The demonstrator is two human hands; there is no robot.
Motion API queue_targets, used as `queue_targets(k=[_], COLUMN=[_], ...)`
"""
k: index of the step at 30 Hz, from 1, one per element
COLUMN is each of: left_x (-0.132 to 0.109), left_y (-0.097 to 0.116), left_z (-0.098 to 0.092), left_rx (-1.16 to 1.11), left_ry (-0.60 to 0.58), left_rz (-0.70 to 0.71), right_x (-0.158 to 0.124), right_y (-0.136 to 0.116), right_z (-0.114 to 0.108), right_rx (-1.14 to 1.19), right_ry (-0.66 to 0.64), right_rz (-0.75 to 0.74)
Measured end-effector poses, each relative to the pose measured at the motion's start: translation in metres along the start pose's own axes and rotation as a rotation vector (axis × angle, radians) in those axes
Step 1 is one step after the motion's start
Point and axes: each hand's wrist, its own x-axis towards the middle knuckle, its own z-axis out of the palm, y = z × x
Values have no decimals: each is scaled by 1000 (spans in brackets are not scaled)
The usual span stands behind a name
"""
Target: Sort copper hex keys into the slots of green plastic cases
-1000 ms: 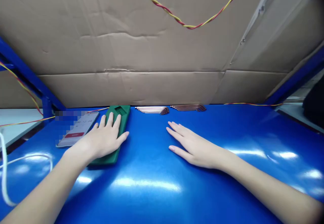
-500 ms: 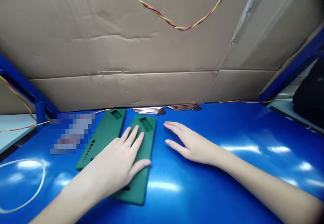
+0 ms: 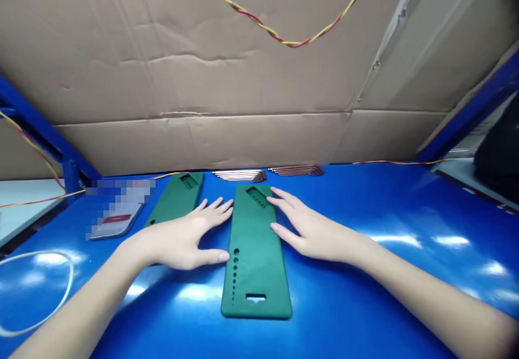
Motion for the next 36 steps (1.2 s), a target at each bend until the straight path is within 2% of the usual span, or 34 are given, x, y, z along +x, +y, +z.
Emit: queue_targets(k=[8,14,21,27,32,36], left_x=[5,8,11,13,12,10], left_y=[14,15,14,15,19,15], left_z=[22,24,23,22,21,19], left_rx=[26,32,63,82,114,128], left_ry=[96,102,118,140,138,194], left_rz=[84,147,183,198,165,133], right_x=[-1,3,9,10,9,7], right_y=[-14,-26,-38,-41,-37,-25], right_z=[0,2,8,11,9,-3], right_rx=[-31,-98,-129,-108,-81,10], right_ry=[-95,-225,-186,-143,-114,-156], right_rz=[-175,-227,-141,-140,-168,-216])
